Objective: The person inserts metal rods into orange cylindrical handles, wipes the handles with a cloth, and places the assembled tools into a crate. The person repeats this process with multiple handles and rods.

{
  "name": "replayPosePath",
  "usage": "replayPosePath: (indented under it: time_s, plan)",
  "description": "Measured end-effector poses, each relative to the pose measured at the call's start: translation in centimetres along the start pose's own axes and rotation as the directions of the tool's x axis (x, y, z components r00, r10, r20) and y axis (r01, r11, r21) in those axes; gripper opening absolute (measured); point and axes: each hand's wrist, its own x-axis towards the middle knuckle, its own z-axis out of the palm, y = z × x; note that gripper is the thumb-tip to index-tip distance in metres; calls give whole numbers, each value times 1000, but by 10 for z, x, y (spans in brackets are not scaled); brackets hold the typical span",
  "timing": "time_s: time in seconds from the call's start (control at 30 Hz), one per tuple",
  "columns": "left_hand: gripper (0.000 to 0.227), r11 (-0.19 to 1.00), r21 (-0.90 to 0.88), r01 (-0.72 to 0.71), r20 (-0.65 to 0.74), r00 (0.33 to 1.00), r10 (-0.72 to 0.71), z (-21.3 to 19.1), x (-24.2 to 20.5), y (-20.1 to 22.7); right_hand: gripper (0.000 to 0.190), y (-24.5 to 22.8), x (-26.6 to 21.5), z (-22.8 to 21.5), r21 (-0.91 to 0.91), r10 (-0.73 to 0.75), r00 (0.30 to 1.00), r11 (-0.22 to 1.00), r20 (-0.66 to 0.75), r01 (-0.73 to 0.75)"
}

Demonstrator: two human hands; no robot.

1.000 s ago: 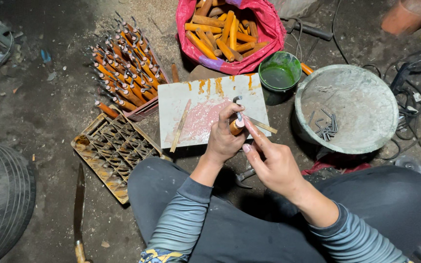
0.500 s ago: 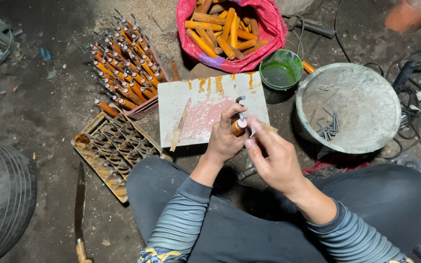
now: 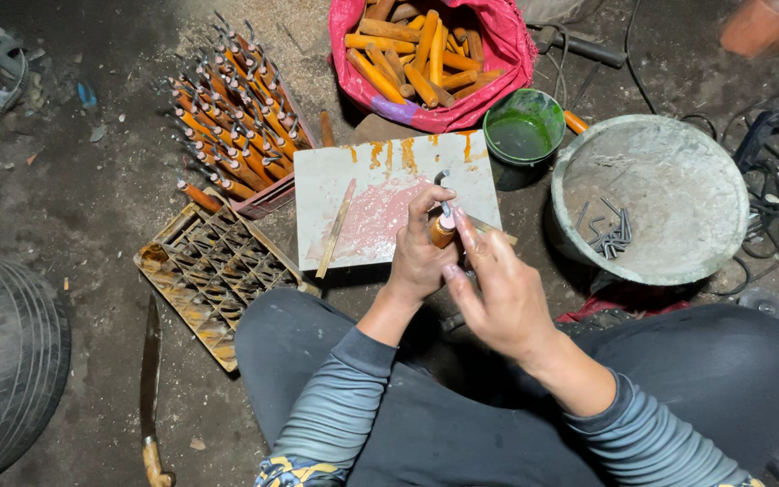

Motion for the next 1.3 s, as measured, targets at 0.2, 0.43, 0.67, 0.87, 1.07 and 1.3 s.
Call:
replayPosePath:
  time_s: [0.2,0.43,0.67,0.87,1.07,1.3]
  plan:
    - [60,999,8,50,-15,999,-49,0,1,3,69,10,-7,8,-173,133,985,978,107,-113]
    - [84,823,-469,320,-11,930,-368,-1,21,-4,57,68,-15,40,353,316,948,883,41,-310]
    - [90,650,-678,343,72,911,-405,-7,30,-3,81,89,-27,79,571,427,681,371,595,-732]
    - [94,721,-570,395,141,911,-387,-4,31,-16,79,77,-19,70,545,518,584,246,625,-801]
    - [92,769,-503,394,-30,882,-471,-11,31,-27,77,79,-5,58,613,565,614,224,552,-757]
    - [79,693,-499,521,-17,793,-609,-15,28,-31,70,87,7,52,656,563,635,203,529,-727]
